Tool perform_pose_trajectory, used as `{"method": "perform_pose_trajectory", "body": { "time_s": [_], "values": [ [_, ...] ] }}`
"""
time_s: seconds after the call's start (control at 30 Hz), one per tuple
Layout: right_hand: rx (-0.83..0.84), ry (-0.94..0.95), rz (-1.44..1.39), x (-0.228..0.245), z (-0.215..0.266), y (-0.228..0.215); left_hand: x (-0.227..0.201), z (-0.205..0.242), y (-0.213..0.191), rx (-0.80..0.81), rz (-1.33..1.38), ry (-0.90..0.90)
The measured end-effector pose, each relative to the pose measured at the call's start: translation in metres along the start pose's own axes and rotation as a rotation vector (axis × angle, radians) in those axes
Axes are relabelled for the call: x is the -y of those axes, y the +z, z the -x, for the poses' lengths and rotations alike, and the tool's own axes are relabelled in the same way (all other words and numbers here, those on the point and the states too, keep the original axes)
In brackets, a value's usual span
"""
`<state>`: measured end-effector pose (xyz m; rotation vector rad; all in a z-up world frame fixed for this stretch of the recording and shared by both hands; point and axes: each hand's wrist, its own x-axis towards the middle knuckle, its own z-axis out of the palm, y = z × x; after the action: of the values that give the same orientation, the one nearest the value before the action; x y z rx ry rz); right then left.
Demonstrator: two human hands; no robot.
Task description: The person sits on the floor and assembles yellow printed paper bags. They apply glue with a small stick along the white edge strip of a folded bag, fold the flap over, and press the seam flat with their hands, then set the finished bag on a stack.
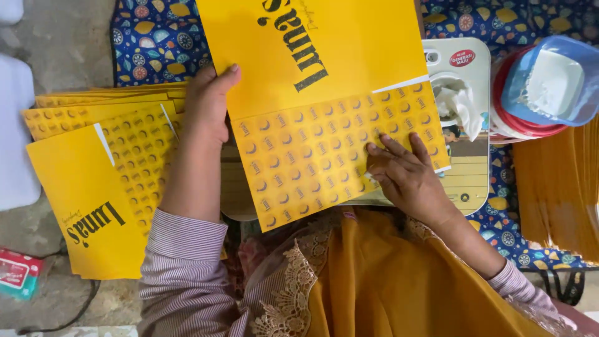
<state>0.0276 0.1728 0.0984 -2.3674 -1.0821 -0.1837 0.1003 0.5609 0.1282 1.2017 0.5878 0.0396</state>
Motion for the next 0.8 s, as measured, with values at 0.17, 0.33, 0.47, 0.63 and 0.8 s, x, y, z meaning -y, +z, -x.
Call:
{"method": "perform_pose_trajectory", "body": {
  "time_s": [0.17, 0.33, 0.47, 0.63, 0.8],
  "values": [
    [-0.011, -0.004, 0.013, -0.001, -0.001, 0.0, 0.024, -0.012, -0.009, -0.085, -0.196, 0.212],
    [-0.002, -0.006, 0.03, 0.001, -0.002, 0.001, 0.021, 0.008, -0.01, -0.192, -0.927, 0.488],
    [0.012, 0.004, 0.05, 0.003, -0.001, 0.002, 0.033, 0.009, -0.013, -0.307, -1.419, 0.798],
    [-0.013, -0.026, 0.067, 0.003, -0.003, 0.003, 0.004, 0.019, 0.001, -0.186, -1.389, 0.605],
    [0.017, -0.041, 0.06, 0.002, -0.002, 0.002, 0.018, -0.038, -0.021, -0.051, 0.393, 0.035]
  ]
}}
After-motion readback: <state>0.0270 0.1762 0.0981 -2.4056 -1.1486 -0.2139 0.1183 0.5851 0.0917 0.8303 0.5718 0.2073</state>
